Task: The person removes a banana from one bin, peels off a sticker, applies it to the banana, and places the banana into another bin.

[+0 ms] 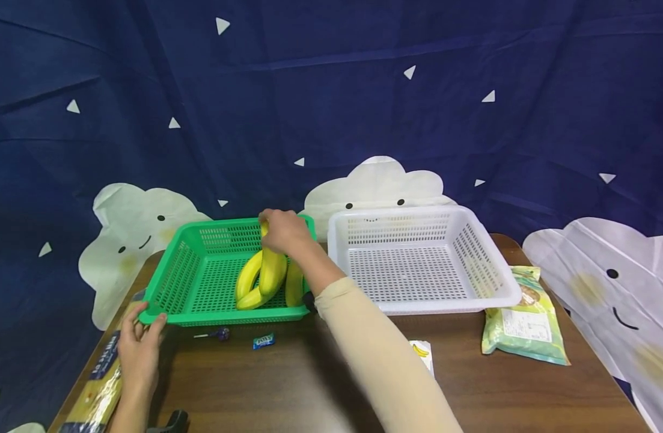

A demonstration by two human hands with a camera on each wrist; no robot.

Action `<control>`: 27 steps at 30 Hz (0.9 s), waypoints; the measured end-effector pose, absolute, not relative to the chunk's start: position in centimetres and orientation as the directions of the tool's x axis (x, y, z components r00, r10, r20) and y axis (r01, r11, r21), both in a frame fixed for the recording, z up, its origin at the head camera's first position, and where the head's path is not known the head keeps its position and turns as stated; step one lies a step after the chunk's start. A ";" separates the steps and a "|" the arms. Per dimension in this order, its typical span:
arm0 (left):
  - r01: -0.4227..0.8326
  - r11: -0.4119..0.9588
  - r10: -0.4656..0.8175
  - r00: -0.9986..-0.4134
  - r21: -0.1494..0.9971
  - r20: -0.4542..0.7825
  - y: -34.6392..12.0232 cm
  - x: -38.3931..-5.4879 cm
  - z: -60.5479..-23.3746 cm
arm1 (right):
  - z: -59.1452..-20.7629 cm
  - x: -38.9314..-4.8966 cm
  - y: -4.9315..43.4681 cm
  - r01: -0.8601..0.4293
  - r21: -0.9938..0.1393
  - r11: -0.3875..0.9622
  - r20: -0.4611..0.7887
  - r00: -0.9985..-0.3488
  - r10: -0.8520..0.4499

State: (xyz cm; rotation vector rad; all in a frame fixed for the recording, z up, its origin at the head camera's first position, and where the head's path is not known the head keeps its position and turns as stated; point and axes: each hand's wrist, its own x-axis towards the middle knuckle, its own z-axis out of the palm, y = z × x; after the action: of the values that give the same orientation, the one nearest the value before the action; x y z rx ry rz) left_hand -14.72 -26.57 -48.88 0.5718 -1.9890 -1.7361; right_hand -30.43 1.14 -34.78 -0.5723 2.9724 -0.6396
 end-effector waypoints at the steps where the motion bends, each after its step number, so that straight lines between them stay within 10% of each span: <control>1: -0.024 0.129 -0.570 -0.820 0.991 0.054 -26.6 -14.7 -48.9 | -34.6 -30.1 1.4 -0.361 -0.415 0.835 0.063 -0.927 -0.370; 10: -0.019 0.132 -0.570 -0.819 0.991 0.060 -26.5 -14.7 -49.0 | -34.4 -26.6 4.7 -0.472 -0.557 0.684 0.288 -0.882 -0.374; 27: -0.005 0.117 -0.552 -0.832 0.993 0.061 -26.7 -14.6 -49.2 | -37.5 -19.5 9.8 -0.464 -0.791 0.398 0.264 -0.846 -0.462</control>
State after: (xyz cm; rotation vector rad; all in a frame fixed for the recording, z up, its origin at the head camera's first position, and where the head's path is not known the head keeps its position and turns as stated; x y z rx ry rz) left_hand -14.62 -26.65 -49.20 0.5393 -1.9843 -1.7622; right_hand -19.51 9.85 -37.45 -0.8713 2.6279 -1.4890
